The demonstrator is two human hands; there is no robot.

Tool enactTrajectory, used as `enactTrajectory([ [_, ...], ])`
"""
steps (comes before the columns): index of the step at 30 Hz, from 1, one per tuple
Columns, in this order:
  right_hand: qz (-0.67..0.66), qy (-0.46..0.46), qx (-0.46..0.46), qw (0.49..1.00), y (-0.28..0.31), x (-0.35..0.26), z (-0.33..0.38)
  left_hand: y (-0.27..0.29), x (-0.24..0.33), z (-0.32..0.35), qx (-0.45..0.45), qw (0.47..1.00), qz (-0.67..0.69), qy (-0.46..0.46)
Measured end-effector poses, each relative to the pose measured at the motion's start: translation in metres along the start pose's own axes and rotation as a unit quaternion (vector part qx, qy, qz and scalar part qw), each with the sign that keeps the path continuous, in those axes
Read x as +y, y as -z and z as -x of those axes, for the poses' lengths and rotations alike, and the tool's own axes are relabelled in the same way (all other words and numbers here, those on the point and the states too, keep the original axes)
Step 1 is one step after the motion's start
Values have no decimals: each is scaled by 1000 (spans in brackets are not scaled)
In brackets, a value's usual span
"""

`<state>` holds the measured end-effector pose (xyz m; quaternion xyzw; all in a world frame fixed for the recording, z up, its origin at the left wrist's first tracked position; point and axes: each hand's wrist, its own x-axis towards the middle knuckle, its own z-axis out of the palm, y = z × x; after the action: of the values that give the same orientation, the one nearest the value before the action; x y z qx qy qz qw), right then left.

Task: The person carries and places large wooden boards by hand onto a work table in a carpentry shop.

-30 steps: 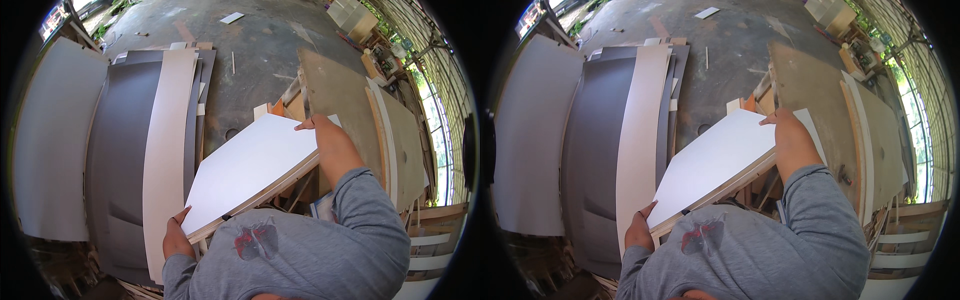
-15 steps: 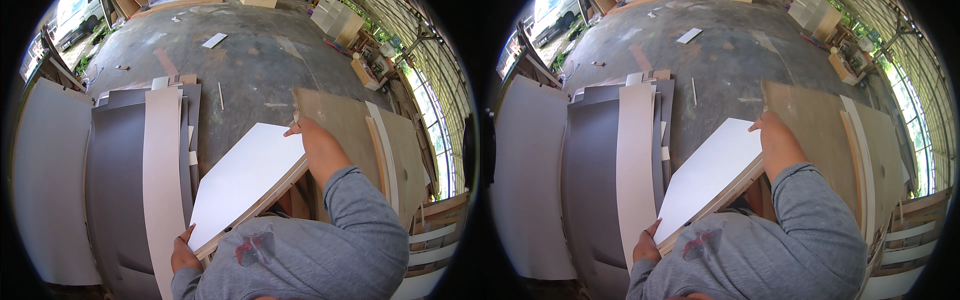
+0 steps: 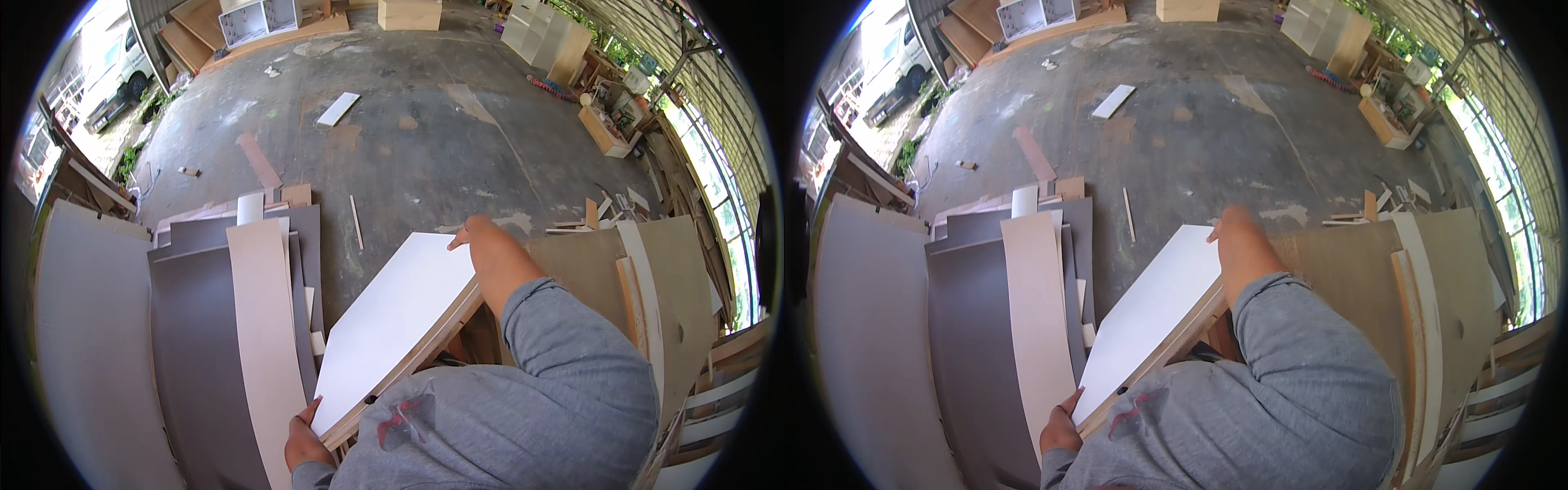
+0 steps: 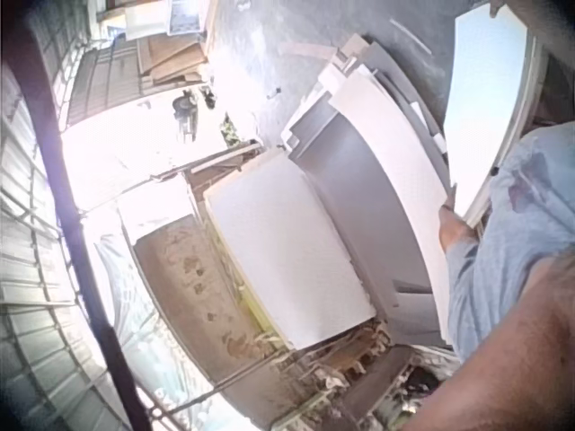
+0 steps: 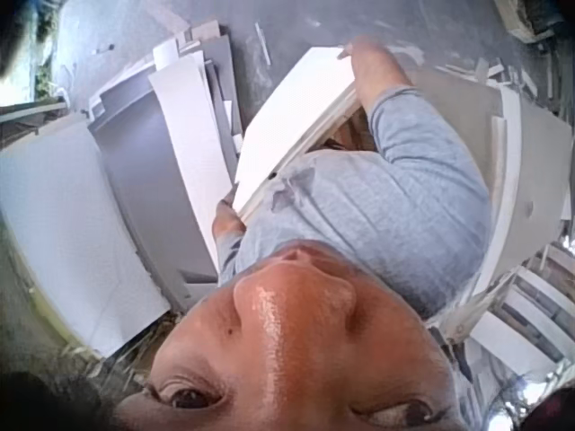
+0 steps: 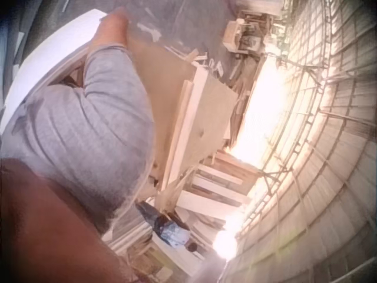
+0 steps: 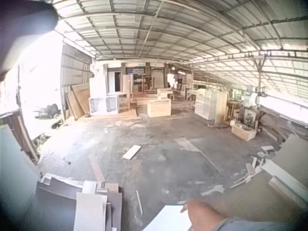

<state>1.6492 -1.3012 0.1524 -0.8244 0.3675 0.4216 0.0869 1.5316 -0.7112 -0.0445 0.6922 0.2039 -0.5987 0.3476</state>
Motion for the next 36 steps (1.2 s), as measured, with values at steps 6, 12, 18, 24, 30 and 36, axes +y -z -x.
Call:
enactTrajectory([
  [6,14,15,36,999,25,-5,-82,14,141,67,51,998,-33,-6],
  [12,-58,-33,45,997,96,-12,-97,51,225,46,58,997,-44,-6],
  [18,-15,-41,-69,997,138,17,-147,104,331,-35,38,992,-122,-11],
  [24,-138,-45,-156,977,137,85,-199,136,491,-96,33,960,-279,3],
  [30,-275,-81,-196,938,105,175,-253,108,688,-170,37,897,-440,8],
  [36,-417,-114,-219,875,95,236,-294,43,871,-258,61,836,-545,20],
])
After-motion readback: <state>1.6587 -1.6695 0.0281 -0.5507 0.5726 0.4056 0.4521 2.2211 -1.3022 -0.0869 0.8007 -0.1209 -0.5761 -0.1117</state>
